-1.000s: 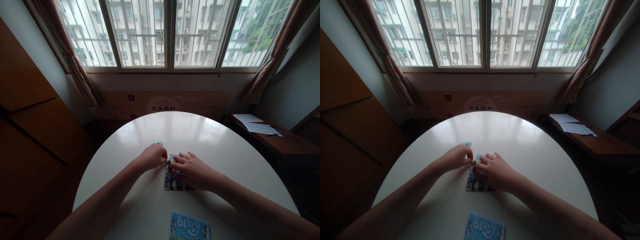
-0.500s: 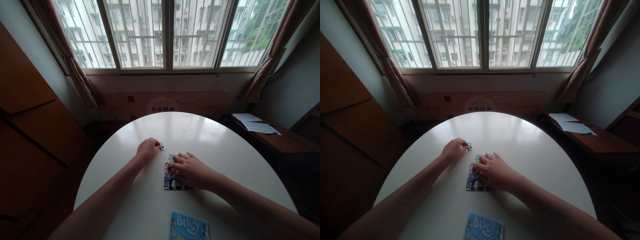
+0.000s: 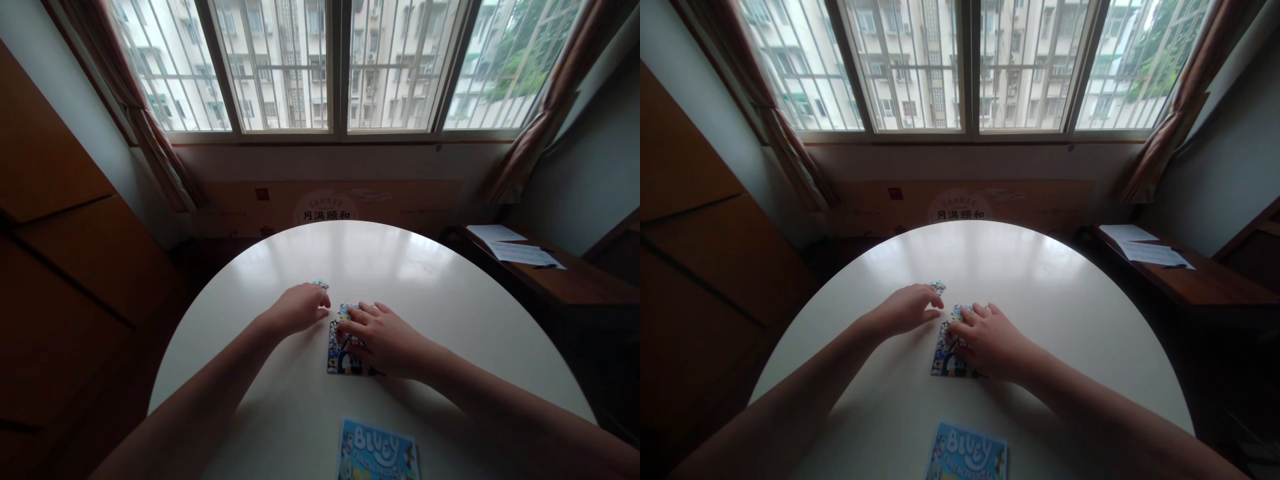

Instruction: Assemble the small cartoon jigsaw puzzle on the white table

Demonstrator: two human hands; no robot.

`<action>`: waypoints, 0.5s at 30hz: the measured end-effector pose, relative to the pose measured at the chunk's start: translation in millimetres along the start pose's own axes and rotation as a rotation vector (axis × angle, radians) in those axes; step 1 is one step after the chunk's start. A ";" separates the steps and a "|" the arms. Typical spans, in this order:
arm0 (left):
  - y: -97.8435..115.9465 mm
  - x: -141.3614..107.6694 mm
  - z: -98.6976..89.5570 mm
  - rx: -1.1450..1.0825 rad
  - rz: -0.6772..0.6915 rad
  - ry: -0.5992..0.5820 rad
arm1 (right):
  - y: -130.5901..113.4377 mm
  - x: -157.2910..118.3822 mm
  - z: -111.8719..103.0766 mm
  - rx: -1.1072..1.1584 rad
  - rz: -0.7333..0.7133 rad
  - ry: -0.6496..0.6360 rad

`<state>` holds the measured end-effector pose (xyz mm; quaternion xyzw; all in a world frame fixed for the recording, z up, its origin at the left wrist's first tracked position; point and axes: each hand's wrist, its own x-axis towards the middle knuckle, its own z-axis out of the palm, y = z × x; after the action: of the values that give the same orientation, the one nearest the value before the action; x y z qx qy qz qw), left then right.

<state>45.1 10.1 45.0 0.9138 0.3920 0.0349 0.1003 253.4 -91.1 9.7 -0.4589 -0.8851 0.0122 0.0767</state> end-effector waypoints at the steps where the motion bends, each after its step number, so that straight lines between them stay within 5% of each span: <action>1: 2.3 -1.8 -0.9 0.005 0.036 -0.050 | 0.2 0.2 1.1 -0.010 0.012 0.008; 15: 16.0 3.3 17.6 0.019 -0.017 0.052 | 7.3 1.7 2.3 0.063 0.027 0.093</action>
<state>61.2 -1.0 31.1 0.9103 0.4023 0.0538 0.0816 257.9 -85.3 7.0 -0.4680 -0.8736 0.0200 0.1319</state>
